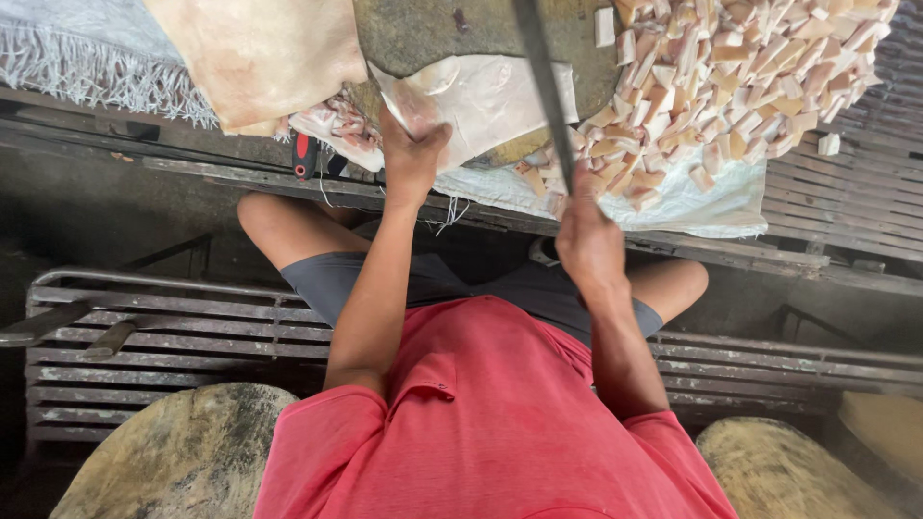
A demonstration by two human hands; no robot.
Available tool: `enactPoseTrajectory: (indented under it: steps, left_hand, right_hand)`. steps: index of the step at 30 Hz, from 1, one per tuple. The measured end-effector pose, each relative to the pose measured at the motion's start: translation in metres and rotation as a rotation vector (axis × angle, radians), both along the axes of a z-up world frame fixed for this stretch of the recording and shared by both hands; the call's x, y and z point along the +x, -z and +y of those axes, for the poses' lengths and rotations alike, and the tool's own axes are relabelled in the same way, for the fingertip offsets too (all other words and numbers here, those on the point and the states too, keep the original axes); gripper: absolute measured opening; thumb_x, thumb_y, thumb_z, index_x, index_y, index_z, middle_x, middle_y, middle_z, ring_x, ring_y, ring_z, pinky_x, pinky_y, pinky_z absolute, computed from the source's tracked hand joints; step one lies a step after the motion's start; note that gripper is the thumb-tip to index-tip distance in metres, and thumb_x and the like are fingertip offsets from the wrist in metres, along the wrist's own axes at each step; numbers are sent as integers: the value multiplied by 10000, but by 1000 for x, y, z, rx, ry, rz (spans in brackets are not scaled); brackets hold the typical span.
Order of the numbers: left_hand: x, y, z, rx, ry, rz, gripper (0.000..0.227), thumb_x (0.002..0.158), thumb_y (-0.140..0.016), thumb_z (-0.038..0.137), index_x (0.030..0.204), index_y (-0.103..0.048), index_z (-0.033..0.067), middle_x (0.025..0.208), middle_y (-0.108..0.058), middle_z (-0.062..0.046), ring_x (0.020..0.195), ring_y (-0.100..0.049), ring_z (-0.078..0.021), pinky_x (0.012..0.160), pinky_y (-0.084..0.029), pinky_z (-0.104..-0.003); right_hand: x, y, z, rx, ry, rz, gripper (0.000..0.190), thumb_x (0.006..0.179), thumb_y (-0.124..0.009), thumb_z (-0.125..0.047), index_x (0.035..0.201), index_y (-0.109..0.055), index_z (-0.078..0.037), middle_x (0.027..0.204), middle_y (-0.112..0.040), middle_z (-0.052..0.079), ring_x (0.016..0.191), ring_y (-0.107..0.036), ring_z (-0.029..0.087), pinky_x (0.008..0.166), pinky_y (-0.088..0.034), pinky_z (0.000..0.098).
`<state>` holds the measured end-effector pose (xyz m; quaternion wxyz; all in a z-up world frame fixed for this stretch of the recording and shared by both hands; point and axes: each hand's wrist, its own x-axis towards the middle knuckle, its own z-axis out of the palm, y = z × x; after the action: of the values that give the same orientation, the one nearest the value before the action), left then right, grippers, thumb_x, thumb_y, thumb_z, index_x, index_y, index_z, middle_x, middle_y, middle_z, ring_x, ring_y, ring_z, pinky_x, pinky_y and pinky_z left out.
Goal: The person sits cross-legged and uses a large knife to slice sheets of pork belly into thin strips on a wooden cutting board. The person repeatedly cuts the meat and pushes the resulting strips onto a white sack to the right.
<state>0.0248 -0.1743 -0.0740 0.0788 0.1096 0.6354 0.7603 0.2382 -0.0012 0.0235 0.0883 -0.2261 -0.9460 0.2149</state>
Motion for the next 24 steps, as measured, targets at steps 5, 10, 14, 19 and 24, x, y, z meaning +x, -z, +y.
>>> enactPoseTrajectory:
  steps: [5,10,14,19,24]
  left_hand:
    - [1,-3,1,77,9,-150,798,855,-751,-76,1513,-303,-23,1375,-563,-141,1256,-583,-224,1089,-505,-359]
    - [-1,2,3,44,-24,-52,810,835,-766,-100,1517,-338,-16,1404,-534,-143,1302,-538,-236,1120,-469,-361]
    - [3,9,1,30,-25,7,832,793,-769,-106,1513,-364,-9,1408,-547,-145,1313,-547,-249,1125,-464,-365]
    - [-1,18,18,85,-24,-32,809,802,-767,-83,1491,-351,-4,1368,-533,-127,1261,-551,-227,1071,-493,-361]
    - [-3,15,28,-9,17,-98,751,829,-786,-41,1463,-386,6,1313,-566,-126,1187,-596,-217,1000,-541,-349]
  right_hand:
    - [35,-56,10,-2,114,722,644,1080,-476,-8,1664,-254,-163,941,-739,136,657,-702,191,623,-594,297]
    - [-3,17,-8,124,-66,163,714,905,-513,-13,1589,-313,-59,1227,-665,372,820,-700,480,713,-589,501]
    - [8,35,-1,-54,-42,-91,650,973,-537,-58,1591,-337,-35,883,-693,315,735,-668,514,652,-528,582]
    - [20,30,1,-107,18,51,664,987,-526,-31,1622,-336,-75,813,-674,286,724,-684,477,655,-537,560]
    - [13,29,-10,-19,-39,205,698,970,-552,6,1629,-335,-67,897,-677,260,757,-702,441,675,-568,520]
